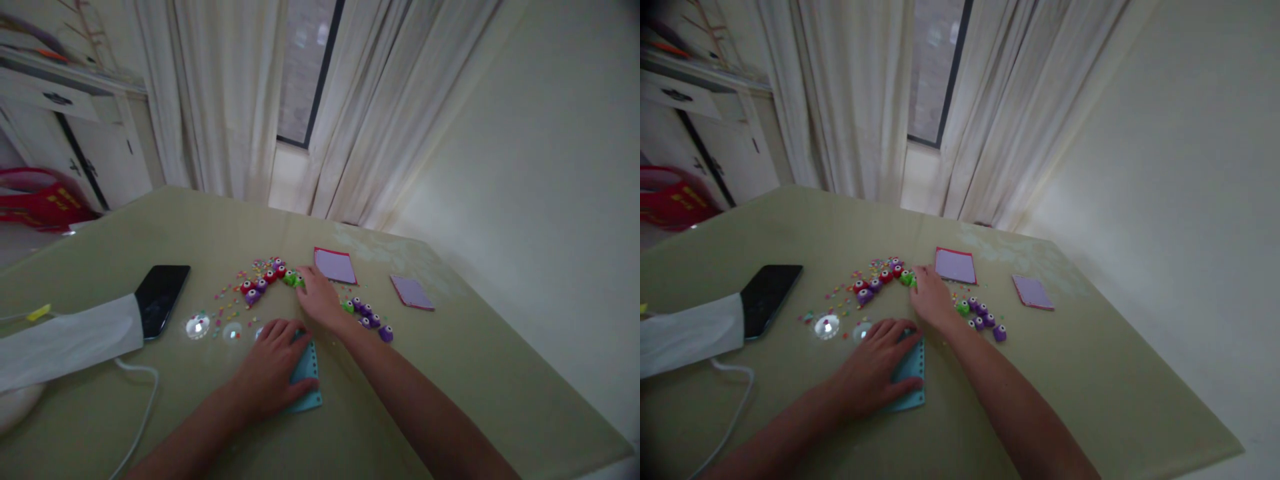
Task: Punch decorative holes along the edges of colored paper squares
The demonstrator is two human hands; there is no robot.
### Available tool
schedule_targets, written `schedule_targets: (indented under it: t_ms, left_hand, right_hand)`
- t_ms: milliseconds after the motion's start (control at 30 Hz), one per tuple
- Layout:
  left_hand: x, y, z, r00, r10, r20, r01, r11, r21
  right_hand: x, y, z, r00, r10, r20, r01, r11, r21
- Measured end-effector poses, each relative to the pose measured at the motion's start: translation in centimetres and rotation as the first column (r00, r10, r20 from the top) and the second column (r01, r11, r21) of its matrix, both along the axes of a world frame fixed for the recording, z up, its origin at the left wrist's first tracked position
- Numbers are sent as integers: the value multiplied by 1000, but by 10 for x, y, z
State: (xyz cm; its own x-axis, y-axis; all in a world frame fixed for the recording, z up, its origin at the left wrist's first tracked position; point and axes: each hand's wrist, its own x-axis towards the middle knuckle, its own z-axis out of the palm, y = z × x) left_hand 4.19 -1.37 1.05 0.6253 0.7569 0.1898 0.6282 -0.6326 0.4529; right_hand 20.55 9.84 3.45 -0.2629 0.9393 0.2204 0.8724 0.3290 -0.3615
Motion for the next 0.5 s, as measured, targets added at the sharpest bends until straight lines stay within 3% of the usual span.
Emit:
schedule_targets:
  t_ms: [133, 367, 500]
  left_hand:
    - [1, 1, 1, 999, 28, -24, -28, 999, -16]
    - [4, 4, -8, 992, 113, -53, -112, 993, 25]
    - [2, 2, -14, 981, 179, -67, -170, 977, 127]
  right_hand:
    - [-4, -6, -5, 998, -33, 55, 33, 999, -10]
    - [29, -82, -20, 954, -20, -300, 69, 985, 155]
    - [47, -98, -20, 934, -44, -355, 68, 996, 53]
